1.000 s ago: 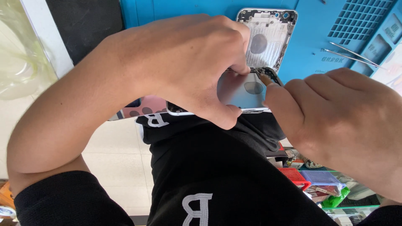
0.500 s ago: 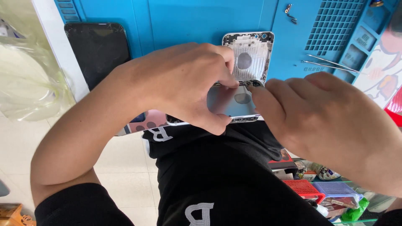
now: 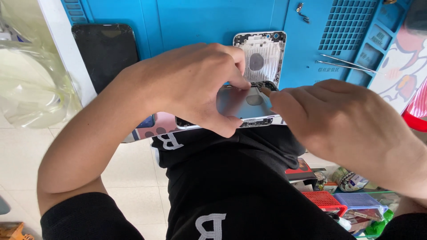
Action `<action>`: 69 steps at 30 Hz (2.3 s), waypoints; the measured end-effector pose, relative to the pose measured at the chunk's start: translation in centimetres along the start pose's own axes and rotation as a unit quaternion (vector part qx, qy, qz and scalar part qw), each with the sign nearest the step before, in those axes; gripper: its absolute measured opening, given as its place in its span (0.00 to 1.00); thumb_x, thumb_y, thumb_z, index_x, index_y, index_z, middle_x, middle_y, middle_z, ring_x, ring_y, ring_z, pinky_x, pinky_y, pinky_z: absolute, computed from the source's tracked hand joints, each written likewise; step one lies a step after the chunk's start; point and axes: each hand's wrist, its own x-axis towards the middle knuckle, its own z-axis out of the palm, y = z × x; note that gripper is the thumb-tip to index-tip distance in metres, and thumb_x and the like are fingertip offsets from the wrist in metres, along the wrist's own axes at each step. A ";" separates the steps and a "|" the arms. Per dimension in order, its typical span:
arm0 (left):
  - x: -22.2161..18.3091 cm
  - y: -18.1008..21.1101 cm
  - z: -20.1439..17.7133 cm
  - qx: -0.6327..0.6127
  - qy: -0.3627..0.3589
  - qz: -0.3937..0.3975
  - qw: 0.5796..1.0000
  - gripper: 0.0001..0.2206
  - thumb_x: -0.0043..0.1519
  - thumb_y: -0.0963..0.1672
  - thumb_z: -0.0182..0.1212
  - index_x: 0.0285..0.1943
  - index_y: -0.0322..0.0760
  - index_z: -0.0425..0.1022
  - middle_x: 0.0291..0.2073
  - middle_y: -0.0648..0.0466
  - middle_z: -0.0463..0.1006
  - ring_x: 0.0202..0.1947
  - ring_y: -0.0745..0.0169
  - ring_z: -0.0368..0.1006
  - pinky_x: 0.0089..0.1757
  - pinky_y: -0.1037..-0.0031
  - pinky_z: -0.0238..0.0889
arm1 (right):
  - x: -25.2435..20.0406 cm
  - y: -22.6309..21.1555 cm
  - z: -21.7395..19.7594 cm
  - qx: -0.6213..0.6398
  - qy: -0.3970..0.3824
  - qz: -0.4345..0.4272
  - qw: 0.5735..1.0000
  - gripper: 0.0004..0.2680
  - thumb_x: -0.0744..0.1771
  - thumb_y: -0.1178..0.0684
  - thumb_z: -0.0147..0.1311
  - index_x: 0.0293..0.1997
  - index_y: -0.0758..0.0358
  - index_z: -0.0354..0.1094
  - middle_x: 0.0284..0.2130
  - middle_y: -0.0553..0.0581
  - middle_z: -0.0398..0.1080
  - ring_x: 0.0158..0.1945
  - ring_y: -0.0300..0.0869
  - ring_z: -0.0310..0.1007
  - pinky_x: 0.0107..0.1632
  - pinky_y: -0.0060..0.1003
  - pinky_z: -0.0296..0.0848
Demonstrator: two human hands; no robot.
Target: The recorder is shown disassembling and inspecting components of a silver smartphone, using a screwdriver and tweezers at a repair station.
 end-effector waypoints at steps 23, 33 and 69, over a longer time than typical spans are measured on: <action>-4.9 3.6 9.8 0.265 0.474 -0.176 0.821 0.28 0.54 0.45 0.79 0.63 0.38 0.74 0.54 0.49 0.77 0.49 0.55 0.80 0.46 0.70 0.76 | -8.8 -1.5 20.0 0.427 0.606 0.282 0.608 0.07 0.73 0.63 0.61 0.46 0.74 0.64 0.33 0.62 0.73 0.32 0.41 0.74 0.39 0.28 0.73; -4.8 0.3 12.4 0.308 0.473 -0.181 0.806 0.32 0.64 0.47 0.74 0.77 0.38 0.66 0.75 0.42 0.65 0.74 0.34 0.65 0.68 0.53 0.63 | -8.6 -0.7 21.2 0.422 0.599 0.305 0.608 0.08 0.75 0.60 0.61 0.46 0.73 0.65 0.39 0.59 0.71 0.38 0.37 0.67 0.43 0.26 0.68; 6.7 2.4 12.8 0.210 0.384 0.016 0.899 0.13 0.60 0.43 0.76 0.52 0.42 0.80 0.56 0.58 0.74 0.57 0.56 0.70 0.64 0.52 0.53 | -8.1 -0.6 19.9 0.477 0.549 0.279 0.626 0.04 0.76 0.62 0.52 0.51 0.71 0.61 0.41 0.60 0.70 0.38 0.36 0.71 0.42 0.24 0.70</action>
